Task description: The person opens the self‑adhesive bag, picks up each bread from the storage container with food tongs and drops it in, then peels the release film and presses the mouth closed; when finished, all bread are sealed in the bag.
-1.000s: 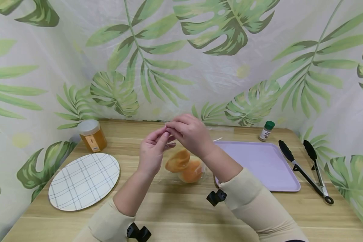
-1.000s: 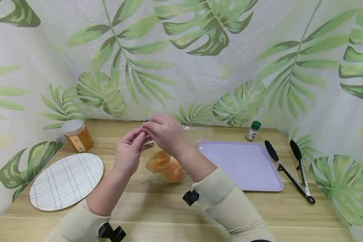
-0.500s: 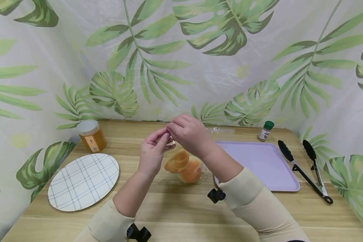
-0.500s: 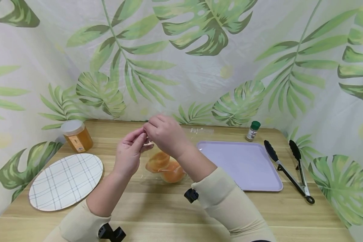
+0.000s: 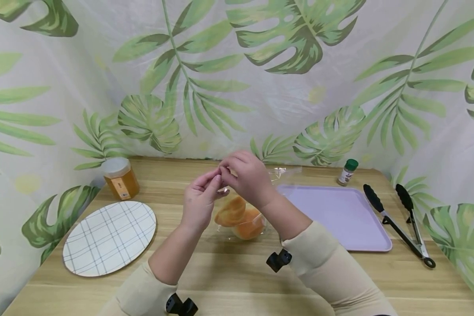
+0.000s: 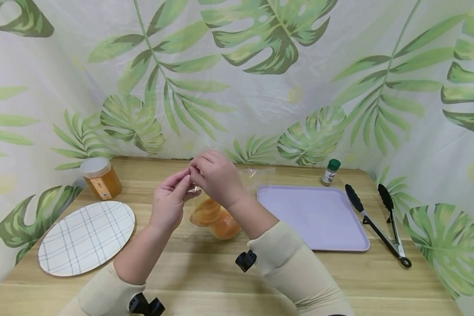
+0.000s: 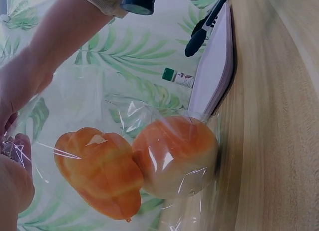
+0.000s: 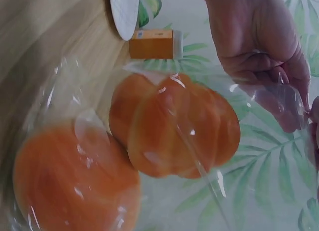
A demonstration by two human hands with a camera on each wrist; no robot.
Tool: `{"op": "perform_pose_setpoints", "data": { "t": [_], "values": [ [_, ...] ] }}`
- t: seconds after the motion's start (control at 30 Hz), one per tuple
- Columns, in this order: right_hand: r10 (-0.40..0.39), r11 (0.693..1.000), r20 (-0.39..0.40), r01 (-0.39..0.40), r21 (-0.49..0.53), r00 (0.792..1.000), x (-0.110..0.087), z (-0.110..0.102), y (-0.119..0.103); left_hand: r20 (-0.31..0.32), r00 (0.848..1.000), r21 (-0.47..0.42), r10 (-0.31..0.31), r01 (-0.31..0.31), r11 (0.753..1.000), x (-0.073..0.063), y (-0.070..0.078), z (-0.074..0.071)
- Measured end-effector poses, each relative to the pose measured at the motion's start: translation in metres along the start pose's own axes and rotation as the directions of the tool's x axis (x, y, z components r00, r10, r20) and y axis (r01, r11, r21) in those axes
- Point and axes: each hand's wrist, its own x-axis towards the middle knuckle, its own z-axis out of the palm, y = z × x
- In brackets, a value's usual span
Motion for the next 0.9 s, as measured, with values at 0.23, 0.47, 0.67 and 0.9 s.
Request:
{"op": "perform_pose_setpoints", "data": {
  "t": [0.23, 0.47, 0.67, 0.9],
  "values": [
    [0.368, 0.867, 0.083, -0.374, 0.329, 0.926, -0.004, 0.003, -0.005, 0.022, 1.000, 0.064, 0.006, -0.007, 0.998, 0.002, 0.001, -0.001],
    [0.530, 0.722, 0.090, -0.505, 0.474, 0.843, -0.005, 0.001, -0.005, 0.016, 1.000, 0.101, -0.013, 0.011, 0.995, 0.001, 0.002, 0.000],
    [0.480, 0.768, 0.089, -0.467, 0.438, 0.873, -0.006, -0.009, -0.003, 0.017, 1.000, 0.090, -0.015, 0.013, 0.996, 0.001, 0.003, -0.001],
    [0.377, 0.891, 0.006, -0.364, 0.272, 0.926, -0.017, -0.018, 0.011, 0.017, 1.000, 0.074, -0.021, 0.020, 0.997, 0.001, 0.002, -0.003]
  ]
}}
